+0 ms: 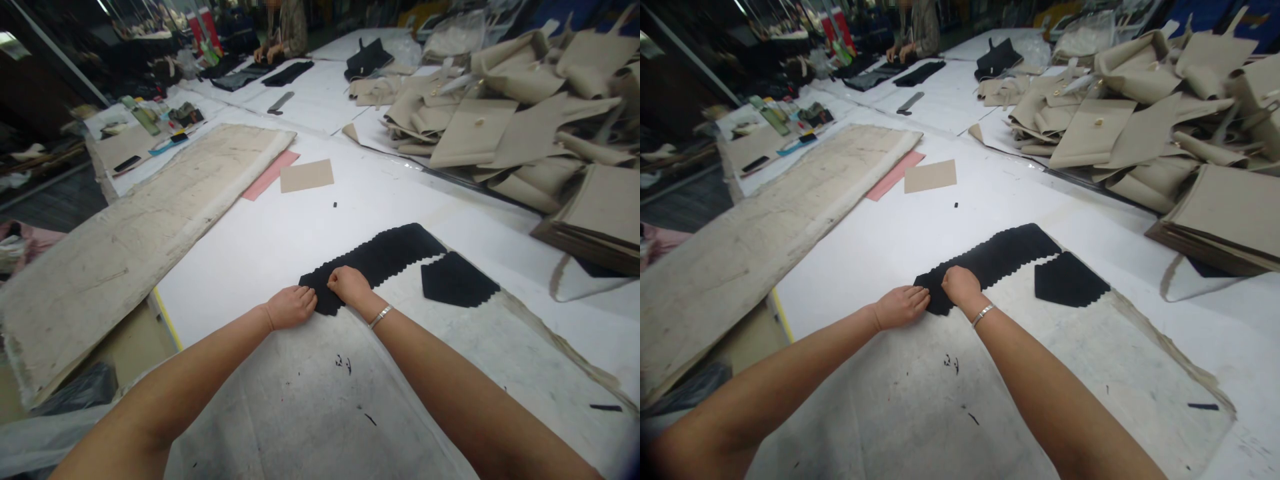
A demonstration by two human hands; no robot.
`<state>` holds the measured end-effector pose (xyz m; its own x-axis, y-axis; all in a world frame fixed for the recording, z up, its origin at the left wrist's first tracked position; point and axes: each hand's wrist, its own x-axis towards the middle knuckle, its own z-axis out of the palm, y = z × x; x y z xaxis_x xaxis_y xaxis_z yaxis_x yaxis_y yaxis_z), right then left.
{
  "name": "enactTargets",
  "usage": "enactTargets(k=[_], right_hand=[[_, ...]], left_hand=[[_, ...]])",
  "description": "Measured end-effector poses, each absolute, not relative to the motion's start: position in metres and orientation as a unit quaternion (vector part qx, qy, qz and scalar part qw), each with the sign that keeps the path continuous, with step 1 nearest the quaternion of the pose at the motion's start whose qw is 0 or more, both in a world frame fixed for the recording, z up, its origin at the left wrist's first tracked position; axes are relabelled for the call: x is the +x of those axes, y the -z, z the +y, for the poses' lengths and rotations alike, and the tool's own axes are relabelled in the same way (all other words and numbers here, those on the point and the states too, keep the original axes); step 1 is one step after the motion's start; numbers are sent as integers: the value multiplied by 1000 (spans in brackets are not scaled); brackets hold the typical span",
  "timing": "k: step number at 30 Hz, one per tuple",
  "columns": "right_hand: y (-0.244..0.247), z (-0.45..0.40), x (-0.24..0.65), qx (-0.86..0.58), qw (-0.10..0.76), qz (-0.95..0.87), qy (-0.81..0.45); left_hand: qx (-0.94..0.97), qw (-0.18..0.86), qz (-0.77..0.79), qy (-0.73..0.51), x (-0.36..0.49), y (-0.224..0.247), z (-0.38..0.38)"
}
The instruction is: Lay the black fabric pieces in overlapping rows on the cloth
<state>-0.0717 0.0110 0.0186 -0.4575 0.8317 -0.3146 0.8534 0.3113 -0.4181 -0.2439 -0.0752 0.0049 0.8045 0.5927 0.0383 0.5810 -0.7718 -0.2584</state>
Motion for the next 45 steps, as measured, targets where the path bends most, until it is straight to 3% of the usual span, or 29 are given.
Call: enactTargets(k=[29,45], right_hand=[[-10,12,-65,486,16,831,269],[-23,6,-70,471,56,849,233]], left_hand=[[-913,45,-397,-83,-236,-10,-79],[-933,110,-337,-70,-240,-11,-80]])
